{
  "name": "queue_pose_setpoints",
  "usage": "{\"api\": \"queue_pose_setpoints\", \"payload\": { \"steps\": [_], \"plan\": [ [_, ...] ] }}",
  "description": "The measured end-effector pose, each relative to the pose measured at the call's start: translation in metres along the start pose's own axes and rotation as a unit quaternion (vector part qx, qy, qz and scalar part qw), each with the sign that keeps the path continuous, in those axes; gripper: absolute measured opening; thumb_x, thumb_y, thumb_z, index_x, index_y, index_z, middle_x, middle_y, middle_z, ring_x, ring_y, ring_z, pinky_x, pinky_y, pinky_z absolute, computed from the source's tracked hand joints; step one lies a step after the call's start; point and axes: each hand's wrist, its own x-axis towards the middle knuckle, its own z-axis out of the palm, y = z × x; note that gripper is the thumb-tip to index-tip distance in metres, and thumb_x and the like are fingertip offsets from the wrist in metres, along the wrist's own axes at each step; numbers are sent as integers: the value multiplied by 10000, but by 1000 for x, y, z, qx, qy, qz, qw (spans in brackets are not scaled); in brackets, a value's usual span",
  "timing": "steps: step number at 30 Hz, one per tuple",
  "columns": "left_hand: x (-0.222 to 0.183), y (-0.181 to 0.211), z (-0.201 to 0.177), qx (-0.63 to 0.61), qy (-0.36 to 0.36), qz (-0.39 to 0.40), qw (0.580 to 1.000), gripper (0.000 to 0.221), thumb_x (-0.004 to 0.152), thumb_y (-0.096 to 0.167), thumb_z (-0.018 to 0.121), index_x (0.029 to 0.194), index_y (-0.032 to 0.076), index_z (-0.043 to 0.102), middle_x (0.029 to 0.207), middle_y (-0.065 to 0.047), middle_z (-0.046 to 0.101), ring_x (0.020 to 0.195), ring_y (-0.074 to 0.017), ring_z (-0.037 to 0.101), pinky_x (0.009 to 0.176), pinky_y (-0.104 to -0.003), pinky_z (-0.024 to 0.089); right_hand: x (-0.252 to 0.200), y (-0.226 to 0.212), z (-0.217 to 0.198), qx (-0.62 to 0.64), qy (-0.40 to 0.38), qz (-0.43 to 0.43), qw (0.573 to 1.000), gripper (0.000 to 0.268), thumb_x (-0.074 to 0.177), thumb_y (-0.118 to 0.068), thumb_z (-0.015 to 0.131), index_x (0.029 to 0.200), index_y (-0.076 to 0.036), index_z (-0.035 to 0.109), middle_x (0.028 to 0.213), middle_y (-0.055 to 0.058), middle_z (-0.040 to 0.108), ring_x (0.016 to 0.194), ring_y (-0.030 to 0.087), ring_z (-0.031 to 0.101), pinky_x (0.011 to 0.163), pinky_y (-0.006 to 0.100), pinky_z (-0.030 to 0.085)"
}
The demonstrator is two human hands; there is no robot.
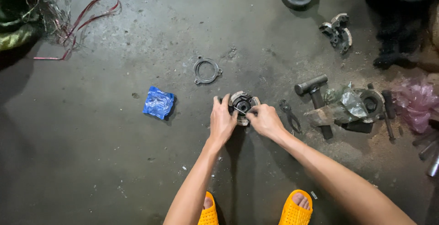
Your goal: Assembling a motorcycle centrifugal clutch by installing shoes and springs into the carrier
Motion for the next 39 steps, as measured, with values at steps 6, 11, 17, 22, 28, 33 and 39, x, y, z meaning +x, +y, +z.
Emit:
{"api": "queue_pose_setpoints", "payload": {
  "steps": [6,11,17,22,28,33,39],
  "plan": [
    [7,-14,7,-11,5,-2,1000,523,761,83,768,1260,29,621,1318,-330,482,1076,-573,621,932,-609,542,3,14,24,59,28,44,997,275,880,-245,655,1025,-69,808,880,194,793,1008,407,741,871,547,586],
    [10,-16,8,15,10,8,1000,512,743,82,780,1235,60,642,1290,-293,524,1054,-549,649,898,-596,559,-1,22,38,113,54,35,991,274,918,-231,648,1030,-41,810,940,240,781,1047,451,714,876,581,556],
    [15,-18,7,26,-24,-10,999,542,758,93,782,1283,83,645,1399,-323,484,1110,-548,636,950,-591,549,0,32,67,170,115,52,977,243,892,-223,661,929,-28,802,832,224,759,944,432,727,791,543,528],
    [15,-9,0,43,-49,-10,998,512,773,66,768,1271,85,651,1373,-265,521,1093,-513,664,941,-565,566,3,39,86,179,132,76,972,242,889,-240,661,903,-45,803,764,184,750,880,381,734,758,513,530],
    [19,-7,-2,58,-75,8,995,528,768,42,753,1284,65,643,1311,-248,540,1092,-515,656,943,-584,559,-9,20,88,205,143,97,963,243,901,-224,637,925,-54,809,772,178,755,845,345,733,768,505,531],
    [19,-6,-2,41,-79,-2,996,491,774,30,750,1255,53,652,1332,-264,532,1099,-521,650,944,-595,553,4,9,49,83,93,52,991,211,892,-178,645,943,-54,807,855,196,775,949,403,739,794,512,565],
    [28,-8,4,51,-71,-37,995,462,772,74,763,1217,88,640,1455,-280,473,1184,-515,615,1002,-580,533,33,-11,8,-86,-28,-10,996,261,866,-130,560,844,-4,788,746,226,748,790,430,762,625,541,594]
  ]
}}
